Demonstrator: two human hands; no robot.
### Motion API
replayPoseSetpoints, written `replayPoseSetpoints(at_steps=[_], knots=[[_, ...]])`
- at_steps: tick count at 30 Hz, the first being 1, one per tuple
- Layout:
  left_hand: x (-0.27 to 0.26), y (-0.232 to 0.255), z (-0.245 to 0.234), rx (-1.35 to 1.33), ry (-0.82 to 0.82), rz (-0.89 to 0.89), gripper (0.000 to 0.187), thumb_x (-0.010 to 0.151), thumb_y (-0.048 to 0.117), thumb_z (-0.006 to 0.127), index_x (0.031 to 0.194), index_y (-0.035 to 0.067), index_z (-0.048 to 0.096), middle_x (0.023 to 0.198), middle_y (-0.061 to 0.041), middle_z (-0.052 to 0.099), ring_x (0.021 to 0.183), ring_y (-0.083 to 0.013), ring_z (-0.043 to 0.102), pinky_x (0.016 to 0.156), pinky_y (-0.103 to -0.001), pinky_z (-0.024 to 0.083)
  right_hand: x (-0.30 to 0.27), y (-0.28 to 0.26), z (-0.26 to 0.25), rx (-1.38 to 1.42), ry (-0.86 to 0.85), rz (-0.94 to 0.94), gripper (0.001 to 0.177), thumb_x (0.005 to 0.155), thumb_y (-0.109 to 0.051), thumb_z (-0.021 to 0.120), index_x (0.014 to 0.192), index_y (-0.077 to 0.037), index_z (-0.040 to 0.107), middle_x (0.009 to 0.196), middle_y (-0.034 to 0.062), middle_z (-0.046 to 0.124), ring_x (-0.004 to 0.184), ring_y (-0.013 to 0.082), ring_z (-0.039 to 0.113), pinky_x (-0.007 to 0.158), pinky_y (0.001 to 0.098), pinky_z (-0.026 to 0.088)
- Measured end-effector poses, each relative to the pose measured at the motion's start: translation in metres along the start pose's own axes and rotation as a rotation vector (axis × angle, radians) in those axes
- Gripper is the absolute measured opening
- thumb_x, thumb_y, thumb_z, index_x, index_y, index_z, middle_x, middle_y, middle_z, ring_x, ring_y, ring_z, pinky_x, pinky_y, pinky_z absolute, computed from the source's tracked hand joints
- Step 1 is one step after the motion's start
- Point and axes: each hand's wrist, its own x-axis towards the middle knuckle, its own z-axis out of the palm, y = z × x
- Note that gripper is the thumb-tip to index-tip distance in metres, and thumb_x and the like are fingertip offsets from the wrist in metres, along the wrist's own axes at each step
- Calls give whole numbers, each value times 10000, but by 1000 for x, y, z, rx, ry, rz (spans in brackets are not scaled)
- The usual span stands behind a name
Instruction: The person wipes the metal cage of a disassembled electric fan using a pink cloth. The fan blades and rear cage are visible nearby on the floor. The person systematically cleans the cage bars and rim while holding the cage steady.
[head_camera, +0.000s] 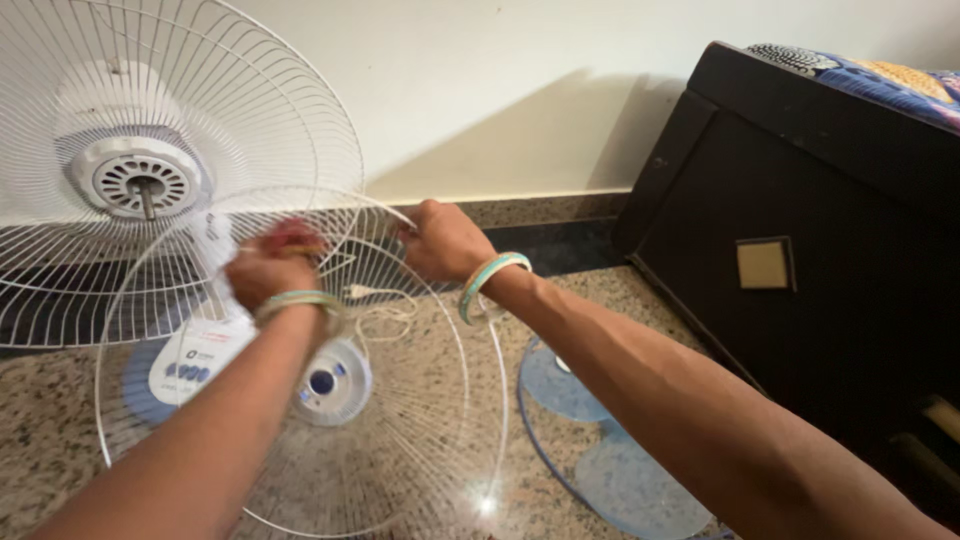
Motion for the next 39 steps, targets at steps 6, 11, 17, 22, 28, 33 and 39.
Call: replayPoseSetpoints(at_steps=[6, 11, 17, 22, 28, 33, 39], knots=[[-95, 16, 21, -116, -222, 264, 73, 792, 148, 763, 830, 172, 820, 886, -127, 776, 815, -325, 748, 752, -442, 566, 7, -9, -6, 149, -58, 311, 218, 814, -184, 702, 982, -70, 781, 727, 228, 743, 580, 295, 748, 577, 400, 599], [-102, 30, 10, 13, -300, 469, 245, 739, 109, 795, 977, 87, 742, 986, -193, 684, 923, -402, 669, 795, -498, 525, 11, -10, -9, 228, -94, 223, 228, 784, -181, 690, 963, -70, 777, 789, 179, 783, 692, 258, 803, 660, 389, 628], [-61, 15, 12, 141, -174, 379, 206, 748, 70, 777, 938, 96, 703, 1041, -157, 673, 959, -385, 664, 811, -508, 520, 11, -25, 2, 4, -84, 117, 274, 800, -278, 729, 1008, -111, 790, 862, 265, 720, 844, 414, 723, 808, 463, 570], [-9, 14, -2, 182, -46, 252, 244, 783, 209, 871, 852, 60, 691, 896, -200, 709, 836, -416, 690, 739, -528, 535, 10, -33, 1, 22, -112, 119, 272, 785, -229, 673, 1016, -139, 784, 895, 244, 724, 858, 405, 729, 794, 465, 570], [11, 30, -8, -222, -49, -257, 93, 831, 33, 707, 905, 87, 696, 903, -89, 748, 716, -211, 769, 573, -376, 650, 11, -39, -9, -23, -131, 109, 243, 812, -205, 649, 1000, -130, 782, 891, 228, 732, 857, 409, 718, 790, 480, 557], [30, 30, -37, -369, 143, -373, 77, 888, 26, 627, 882, 71, 690, 822, -84, 718, 625, -180, 700, 494, -349, 580, 3, -39, -36, -66, -140, 94, 242, 819, -236, 673, 987, -92, 770, 837, 231, 725, 794, 408, 720, 750, 485, 559], [-5, 46, -20, -926, -213, -471, 187, 957, 17, 531, 853, 52, 682, 725, -78, 683, 516, -142, 617, 399, -316, 497, 9, -43, -29, 43, -215, 218, 346, 934, -400, 602, 962, -88, 748, 711, 220, 736, 728, 379, 770, 750, 457, 585]])
